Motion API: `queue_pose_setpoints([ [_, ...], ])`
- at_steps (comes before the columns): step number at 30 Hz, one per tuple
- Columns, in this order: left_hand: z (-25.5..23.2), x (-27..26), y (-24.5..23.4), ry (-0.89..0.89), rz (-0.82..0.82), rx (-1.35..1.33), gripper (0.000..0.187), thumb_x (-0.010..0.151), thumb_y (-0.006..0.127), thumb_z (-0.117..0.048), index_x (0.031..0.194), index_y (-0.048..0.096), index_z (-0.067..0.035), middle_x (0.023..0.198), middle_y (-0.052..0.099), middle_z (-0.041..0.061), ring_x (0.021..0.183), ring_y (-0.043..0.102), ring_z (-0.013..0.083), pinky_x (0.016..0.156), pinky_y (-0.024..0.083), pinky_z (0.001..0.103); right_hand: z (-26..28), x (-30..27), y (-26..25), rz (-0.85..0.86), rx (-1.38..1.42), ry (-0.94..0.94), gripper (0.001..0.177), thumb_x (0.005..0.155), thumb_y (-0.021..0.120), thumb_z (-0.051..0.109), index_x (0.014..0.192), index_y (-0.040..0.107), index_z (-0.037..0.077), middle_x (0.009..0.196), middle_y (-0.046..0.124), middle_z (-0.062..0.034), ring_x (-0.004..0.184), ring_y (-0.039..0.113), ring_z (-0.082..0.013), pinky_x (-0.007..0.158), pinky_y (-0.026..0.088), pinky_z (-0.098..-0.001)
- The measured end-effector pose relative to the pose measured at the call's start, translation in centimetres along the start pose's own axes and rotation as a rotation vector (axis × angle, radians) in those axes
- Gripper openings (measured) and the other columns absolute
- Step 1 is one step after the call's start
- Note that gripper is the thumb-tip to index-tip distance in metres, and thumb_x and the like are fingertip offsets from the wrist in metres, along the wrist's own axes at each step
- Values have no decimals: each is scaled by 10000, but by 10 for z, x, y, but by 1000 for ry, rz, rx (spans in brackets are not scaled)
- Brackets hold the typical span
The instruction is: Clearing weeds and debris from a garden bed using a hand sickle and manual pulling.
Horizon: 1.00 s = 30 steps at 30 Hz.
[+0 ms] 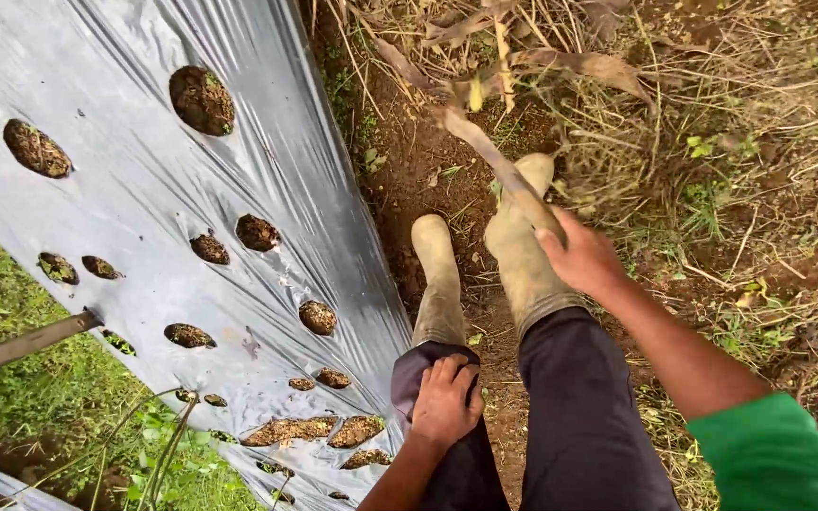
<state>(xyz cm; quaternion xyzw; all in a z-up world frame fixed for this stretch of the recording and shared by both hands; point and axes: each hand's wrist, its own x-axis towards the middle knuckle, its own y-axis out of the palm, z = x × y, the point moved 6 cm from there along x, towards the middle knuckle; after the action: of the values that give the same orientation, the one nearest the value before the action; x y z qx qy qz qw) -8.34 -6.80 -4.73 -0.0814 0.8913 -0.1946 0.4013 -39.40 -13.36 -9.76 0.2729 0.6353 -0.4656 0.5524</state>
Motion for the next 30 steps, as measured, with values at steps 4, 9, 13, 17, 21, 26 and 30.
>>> queue_pose_setpoints([
  [4, -12, 13, -15, -62, -76, -104, 384, 884, 586, -259, 1220, 671, -94, 1206, 588, 150, 1067, 539, 351, 889, 452, 535, 134, 86, -8, 39, 202, -374, 300, 1075, 501, 387, 1205, 537, 119, 760, 539, 21, 508, 465, -98, 417, 444, -223],
  [9, -29, 29, -14, -155, -80, -94, 396, 884, 631, -269, 1237, 660, -93, 1234, 593, 149, 1072, 550, 343, 889, 459, 527, 265, 125, -52, 186, 662, -500, 424, 1067, 450, 395, 1278, 480, 28, 704, 608, -43, 413, 567, -145, 308, 518, -257],
  [13, -37, 41, -24, -210, -260, -139, 307, 918, 642, -277, 1166, 677, -98, 1157, 603, 119, 995, 575, 325, 813, 483, 498, 297, 189, -48, 394, 1099, -549, 680, 938, 412, 590, 1300, 549, 30, 672, 615, -48, 464, 592, -145, 391, 547, -308],
  [17, -43, 53, -17, -245, -249, -160, 345, 865, 661, -255, 1166, 676, -88, 1164, 606, 134, 969, 573, 343, 791, 477, 502, 272, 210, -55, 356, 637, -200, 473, 1089, 398, 411, 1411, 514, 84, 782, 583, -54, 571, 553, -147, 446, 538, -286],
  [21, -52, 56, -13, -243, -237, -153, 315, 903, 639, -254, 1167, 671, -85, 1156, 606, 138, 992, 575, 336, 809, 486, 502, 195, 203, -132, 59, 52, -218, 378, 1163, 368, 390, 1373, 468, 92, 879, 545, -44, 565, 492, -140, 414, 459, -274],
  [26, -44, 51, 4, -247, -171, -141, 342, 909, 626, -291, 1181, 669, -89, 1183, 601, 136, 1023, 565, 348, 866, 471, 522, 69, 155, -215, -117, -23, -49, 329, 1206, 416, 385, 1243, 505, 71, 875, 508, -106, 590, 463, -212, 453, 435, -381],
  [30, -39, 48, 15, -300, -31, -157, 375, 923, 579, -308, 1219, 648, -90, 1211, 583, 156, 1090, 541, 365, 950, 440, 547, 33, 107, -214, -249, 209, 1, 350, 1218, 431, 348, 1254, 528, 14, 879, 584, -135, 622, 562, -240, 439, 483, -395],
])
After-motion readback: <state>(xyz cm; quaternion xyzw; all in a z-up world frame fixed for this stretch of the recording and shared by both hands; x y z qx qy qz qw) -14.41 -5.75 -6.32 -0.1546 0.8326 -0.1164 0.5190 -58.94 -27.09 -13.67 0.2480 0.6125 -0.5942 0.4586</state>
